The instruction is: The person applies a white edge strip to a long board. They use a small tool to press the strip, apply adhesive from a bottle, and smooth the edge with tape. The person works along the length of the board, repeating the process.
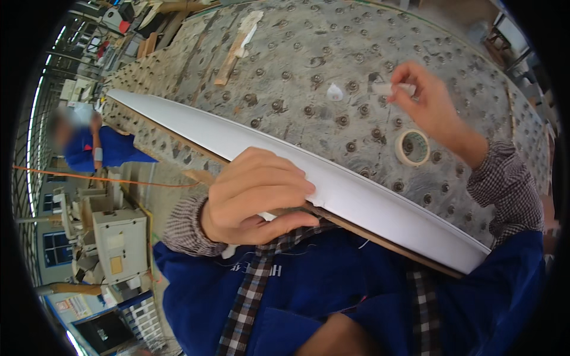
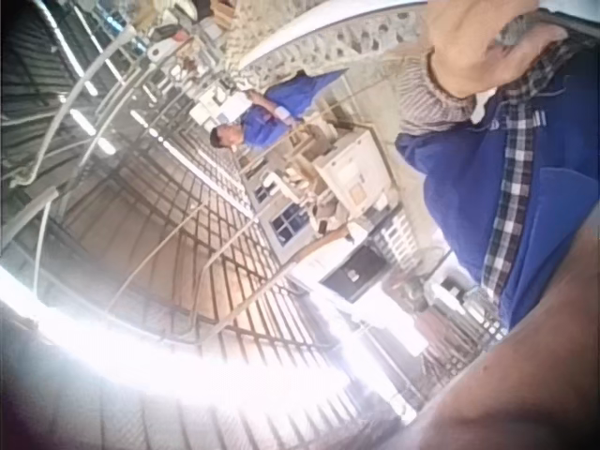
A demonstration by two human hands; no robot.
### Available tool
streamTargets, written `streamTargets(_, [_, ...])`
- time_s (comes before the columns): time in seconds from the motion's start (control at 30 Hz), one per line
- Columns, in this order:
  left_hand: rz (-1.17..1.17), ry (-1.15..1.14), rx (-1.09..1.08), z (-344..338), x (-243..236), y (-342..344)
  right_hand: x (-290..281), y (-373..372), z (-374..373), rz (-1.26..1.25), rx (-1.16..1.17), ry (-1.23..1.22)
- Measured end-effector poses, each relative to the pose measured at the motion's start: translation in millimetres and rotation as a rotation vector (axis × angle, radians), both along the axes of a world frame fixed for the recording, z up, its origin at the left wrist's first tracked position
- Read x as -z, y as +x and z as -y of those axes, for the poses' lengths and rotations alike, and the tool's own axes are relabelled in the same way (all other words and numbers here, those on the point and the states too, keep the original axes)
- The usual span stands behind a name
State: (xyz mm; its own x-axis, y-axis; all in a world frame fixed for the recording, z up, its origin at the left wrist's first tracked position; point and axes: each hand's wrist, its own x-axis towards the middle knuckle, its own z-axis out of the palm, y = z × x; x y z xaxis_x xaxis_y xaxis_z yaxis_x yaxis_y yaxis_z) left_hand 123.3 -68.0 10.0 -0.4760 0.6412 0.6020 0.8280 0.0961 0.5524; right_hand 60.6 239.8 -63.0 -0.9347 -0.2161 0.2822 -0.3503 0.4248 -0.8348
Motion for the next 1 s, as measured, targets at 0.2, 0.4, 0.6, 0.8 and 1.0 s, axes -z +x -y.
streamTargets(0.2, [-0.028,-0.167,0.344,1,-13,-31,-104,23,-1,-0.137,0.178,0.064])
streamTargets(0.4, [-0.054,-0.185,0.441,-10,-12,-49,-157,111,32,-0.104,0.346,-0.103])
streamTargets(0.6, [0.291,-0.209,0.515,-15,-18,-59,-132,181,77,-0.179,0.524,-0.455])
streamTargets(0.8, [0.573,-0.353,0.601,-23,-18,-73,-78,200,132,-0.06,0.606,-0.427])
streamTargets(1.0, [0.766,-0.345,0.675,-25,-12,-81,-51,179,153,-0.516,0.637,0.338])
